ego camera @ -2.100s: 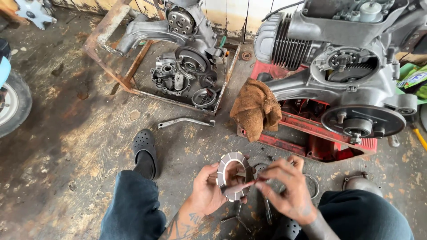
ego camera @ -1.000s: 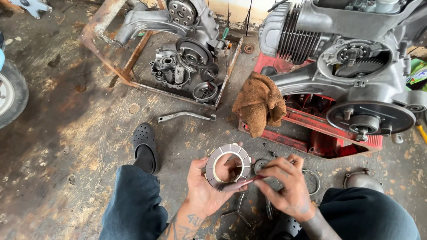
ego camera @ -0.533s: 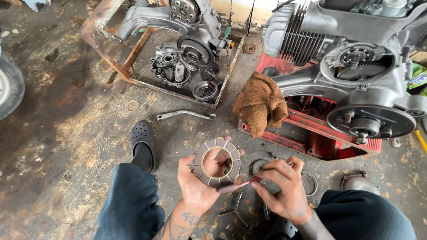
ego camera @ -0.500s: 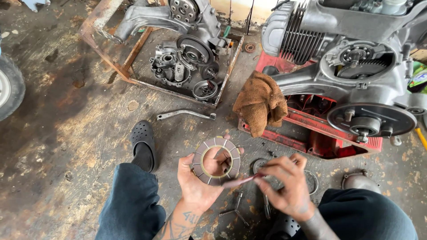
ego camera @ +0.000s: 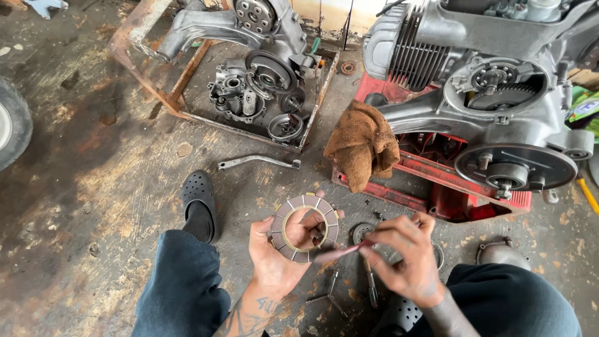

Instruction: Cleaning and inspecting a motorcycle clutch plate using a small pick tool

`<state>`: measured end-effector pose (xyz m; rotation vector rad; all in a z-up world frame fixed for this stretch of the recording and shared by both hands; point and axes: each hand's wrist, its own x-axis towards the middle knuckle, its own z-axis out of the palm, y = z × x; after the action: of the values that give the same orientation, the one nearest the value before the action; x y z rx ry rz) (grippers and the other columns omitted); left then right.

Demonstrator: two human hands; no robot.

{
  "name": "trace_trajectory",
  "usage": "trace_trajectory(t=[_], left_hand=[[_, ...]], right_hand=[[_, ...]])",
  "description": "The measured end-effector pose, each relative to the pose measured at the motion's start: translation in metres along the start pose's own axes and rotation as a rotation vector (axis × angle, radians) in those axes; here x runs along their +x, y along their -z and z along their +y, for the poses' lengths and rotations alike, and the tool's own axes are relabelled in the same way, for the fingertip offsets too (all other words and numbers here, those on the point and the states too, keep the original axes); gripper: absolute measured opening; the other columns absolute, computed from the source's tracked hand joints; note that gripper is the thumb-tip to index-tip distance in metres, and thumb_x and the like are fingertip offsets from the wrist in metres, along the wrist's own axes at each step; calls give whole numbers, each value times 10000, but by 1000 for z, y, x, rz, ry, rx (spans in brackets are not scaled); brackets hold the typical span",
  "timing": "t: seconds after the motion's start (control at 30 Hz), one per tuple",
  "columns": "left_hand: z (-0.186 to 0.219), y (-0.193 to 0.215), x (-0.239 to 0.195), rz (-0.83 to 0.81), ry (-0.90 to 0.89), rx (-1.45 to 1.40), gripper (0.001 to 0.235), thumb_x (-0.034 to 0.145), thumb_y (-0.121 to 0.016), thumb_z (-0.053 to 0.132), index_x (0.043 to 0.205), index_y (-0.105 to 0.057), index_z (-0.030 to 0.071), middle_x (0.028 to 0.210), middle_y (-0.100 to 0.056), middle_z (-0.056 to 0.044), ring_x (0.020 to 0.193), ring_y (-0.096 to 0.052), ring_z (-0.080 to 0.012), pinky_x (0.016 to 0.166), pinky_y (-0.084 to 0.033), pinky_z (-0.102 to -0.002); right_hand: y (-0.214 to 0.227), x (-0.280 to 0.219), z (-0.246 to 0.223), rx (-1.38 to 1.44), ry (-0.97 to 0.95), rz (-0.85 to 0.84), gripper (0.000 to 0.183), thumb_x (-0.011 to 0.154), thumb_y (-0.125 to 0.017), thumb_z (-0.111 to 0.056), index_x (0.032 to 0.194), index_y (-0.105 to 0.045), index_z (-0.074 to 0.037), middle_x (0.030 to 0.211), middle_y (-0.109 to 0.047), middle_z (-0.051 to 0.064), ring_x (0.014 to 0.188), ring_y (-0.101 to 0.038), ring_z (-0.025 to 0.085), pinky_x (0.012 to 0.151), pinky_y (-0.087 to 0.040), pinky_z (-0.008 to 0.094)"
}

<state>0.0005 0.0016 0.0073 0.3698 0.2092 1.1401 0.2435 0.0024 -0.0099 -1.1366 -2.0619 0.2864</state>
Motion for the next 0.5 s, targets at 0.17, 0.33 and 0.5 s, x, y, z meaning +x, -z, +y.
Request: trace_trajectory(t=[0.17, 0.33, 0.5], left_hand=[[-1, 3, 0, 66, 15, -87, 823, 884, -373, 490, 1539, -394, -7, 1342, -596, -305, 1231, -575, -399, 1071, -424, -699], [-4, 6, 0, 93, 35, -27, 848, 868, -390, 498, 1526, -427, -37, 1342, -584, -371, 1255, -570, -457, 1102, -421, -628], [-5, 8, 1, 120, 115, -10, 892, 832, -371, 546, 1544, -420, 10, 1397, -576, -331, 1230, -574, -421, 1044, -453, -616]], right_hand=[[10, 6, -5, -37, -37, 44, 181, 751, -811, -249, 893, -750, -155, 973, -699, -24, 858, -548, 136, 987, -281, 404], [14, 4, 1, -61, -30, 29, 177, 774, -790, -281, 905, -755, -166, 986, -702, -37, 901, -581, 105, 1003, -270, 417], [19, 11, -19, -66, 29, 26, 213, 730, -826, -243, 905, -743, -154, 933, -695, -37, 802, -579, 123, 961, -286, 427]])
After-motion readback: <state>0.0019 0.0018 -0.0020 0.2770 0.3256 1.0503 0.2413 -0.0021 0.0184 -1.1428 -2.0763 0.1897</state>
